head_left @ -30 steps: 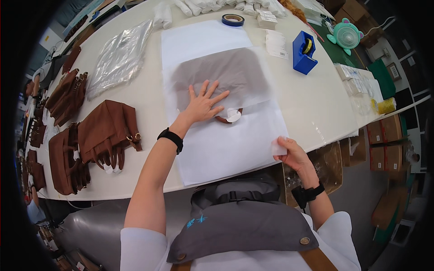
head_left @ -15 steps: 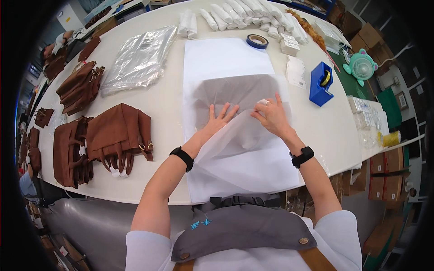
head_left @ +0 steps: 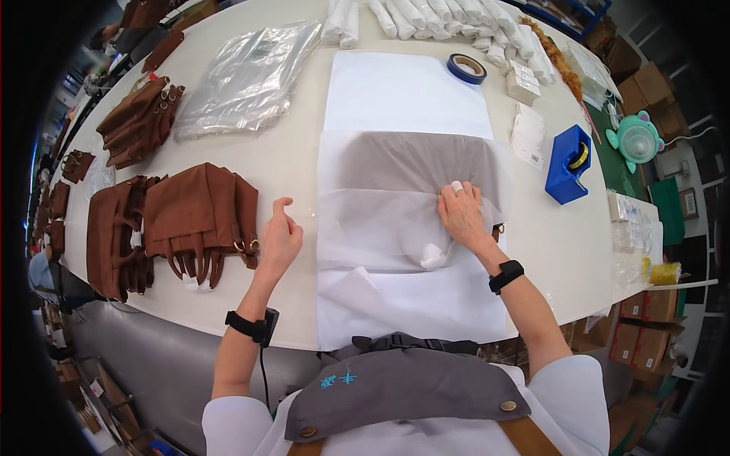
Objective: The person wraps brown handbags in white tissue paper and then places them into clear plastic bags. They repeat this process for multiple handbags, placing the finished packages into a green bin.
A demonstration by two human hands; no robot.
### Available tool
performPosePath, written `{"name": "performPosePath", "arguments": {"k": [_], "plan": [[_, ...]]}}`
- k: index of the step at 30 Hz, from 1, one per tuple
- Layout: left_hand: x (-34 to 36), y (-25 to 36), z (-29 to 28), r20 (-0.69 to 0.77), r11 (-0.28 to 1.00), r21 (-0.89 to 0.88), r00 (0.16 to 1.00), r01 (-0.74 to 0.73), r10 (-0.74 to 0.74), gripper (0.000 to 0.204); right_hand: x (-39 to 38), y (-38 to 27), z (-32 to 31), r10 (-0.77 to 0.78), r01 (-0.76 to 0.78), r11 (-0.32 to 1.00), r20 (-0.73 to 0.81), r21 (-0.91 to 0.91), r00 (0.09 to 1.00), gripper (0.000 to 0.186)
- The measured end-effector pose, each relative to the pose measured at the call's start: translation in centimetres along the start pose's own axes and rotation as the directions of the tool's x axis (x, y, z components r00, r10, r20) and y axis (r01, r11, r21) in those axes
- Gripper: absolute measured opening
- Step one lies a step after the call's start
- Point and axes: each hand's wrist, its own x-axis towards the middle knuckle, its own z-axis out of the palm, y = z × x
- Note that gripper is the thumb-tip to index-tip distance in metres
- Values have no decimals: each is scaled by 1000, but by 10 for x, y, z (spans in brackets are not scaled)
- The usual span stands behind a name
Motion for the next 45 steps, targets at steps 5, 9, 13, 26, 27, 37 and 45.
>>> {"name": "performPosePath", "arguments": {"k": [5,9,13,26,27,37,45], "plan": [[3,87,30,43,753,7,753,-658,657,47,-2,6,4,8,-9,1000,-31,-17,999,9],[7,79,99,407,554,338,649,-761,643,57,-12,12,-12,132,-128,991,-169,35,977,8],[12,70,109,479,583,304,650,-754,590,62,-94,53,-54,563,-482,816,-252,319,787,32],[13,72,103,552,632,284,662,-721,507,63,-104,14,-67,496,-734,280,561,619,663,29],[14,71,105,547,631,278,660,-724,515,63,-109,19,-70,460,-779,249,638,575,618,25],[13,72,107,529,636,283,670,-718,521,63,-119,23,-69,676,-706,209,422,677,605,20],[12,64,110,465,613,302,674,-730,573,63,-114,-19,-69,526,-407,826,-271,390,806,19]]}}
